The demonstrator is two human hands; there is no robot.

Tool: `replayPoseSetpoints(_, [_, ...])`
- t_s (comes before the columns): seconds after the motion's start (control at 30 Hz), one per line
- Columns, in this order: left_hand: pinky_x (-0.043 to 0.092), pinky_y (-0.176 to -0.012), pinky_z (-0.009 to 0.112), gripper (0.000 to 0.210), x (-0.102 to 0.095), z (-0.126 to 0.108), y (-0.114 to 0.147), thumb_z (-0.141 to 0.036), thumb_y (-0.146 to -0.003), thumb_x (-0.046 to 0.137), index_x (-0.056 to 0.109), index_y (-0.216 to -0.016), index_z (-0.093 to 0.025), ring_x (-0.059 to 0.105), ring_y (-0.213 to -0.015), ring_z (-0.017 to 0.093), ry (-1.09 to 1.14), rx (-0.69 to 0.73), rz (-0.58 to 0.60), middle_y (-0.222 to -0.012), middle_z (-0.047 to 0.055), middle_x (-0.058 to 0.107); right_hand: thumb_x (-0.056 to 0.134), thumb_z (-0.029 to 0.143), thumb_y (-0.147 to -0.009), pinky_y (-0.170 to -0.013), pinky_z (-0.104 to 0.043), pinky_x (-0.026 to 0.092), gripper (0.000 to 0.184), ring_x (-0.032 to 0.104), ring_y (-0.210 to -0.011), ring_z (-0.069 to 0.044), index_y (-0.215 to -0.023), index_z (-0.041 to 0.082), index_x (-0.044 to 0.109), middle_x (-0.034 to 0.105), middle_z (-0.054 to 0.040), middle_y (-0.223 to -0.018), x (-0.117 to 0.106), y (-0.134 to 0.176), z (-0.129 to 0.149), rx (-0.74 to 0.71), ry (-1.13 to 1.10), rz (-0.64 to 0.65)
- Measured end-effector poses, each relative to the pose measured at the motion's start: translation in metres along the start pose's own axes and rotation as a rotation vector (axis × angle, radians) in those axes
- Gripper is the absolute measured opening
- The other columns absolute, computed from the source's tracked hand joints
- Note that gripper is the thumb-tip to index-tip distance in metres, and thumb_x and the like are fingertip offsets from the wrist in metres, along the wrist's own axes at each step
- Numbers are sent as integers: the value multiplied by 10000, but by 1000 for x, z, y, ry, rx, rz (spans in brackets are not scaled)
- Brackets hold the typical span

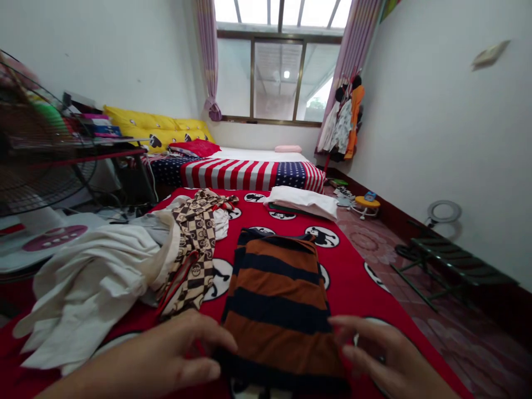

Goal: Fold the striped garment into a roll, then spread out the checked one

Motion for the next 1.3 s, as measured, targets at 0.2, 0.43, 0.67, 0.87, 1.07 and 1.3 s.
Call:
replayPoseSetpoints(0.2, [490,-722,275,253,-59,-53,-100,-315,-755,645,749,-974,-242,659,-804,228,-76,338,-429,-882,51,732,609,349,-745,-515,-256,447,204,574,-512,-144,-824,176,684,676,-27,-700,-32,-125,14,-5,-79,-312])
replayPoseSetpoints(0.43, [462,-890,299,349,-36,-112,-193,-69,-756,519,735,-1002,-189,626,-941,212,-256,631,-447,-1006,78,699,519,182,-805,-685,-257,436,136,634,-777,-181,-814,197,654,689,-30,-821,59,-135,18,-266,130,-154])
replayPoseSetpoints(0.67, [449,-903,343,353,0,-137,-238,-207,-752,682,681,-1101,-258,548,-1093,259,-692,848,-282,-1220,78,587,449,170,-881,-687,-284,401,237,624,-826,-209,-1050,203,612,669,-79,-971,89,-119,23,-326,579,-111])
replayPoseSetpoints(0.87, [444,-776,322,134,13,-147,-260,-147,-819,578,701,-849,-190,597,-955,249,-824,846,-209,-925,105,666,430,158,-875,-674,-306,390,246,606,-819,-219,-1073,192,572,641,-87,-981,92,-118,24,-374,651,-111])
replayPoseSetpoints(1.07, [407,-620,283,231,-26,-141,-283,-147,-576,747,554,-451,-180,594,-640,218,-356,421,-212,-519,56,574,436,168,-892,-659,-299,378,168,593,-791,-195,-990,199,568,616,-56,-940,91,-119,27,-366,633,-81])
replayPoseSetpoints(1.3, [256,-421,250,387,-54,-114,-296,-374,-759,602,519,-438,-174,313,-339,94,22,233,-256,-344,-35,344,454,164,-902,-657,-271,361,122,579,-769,-167,-934,208,563,604,-25,-888,88,-119,27,-375,575,-103])
Point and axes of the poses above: each hand's wrist, its own y-axis away from the middle knuckle, its own x-axis out of the palm, z = x × y, the point moved 6 cm from there along -y, towards the middle knuckle
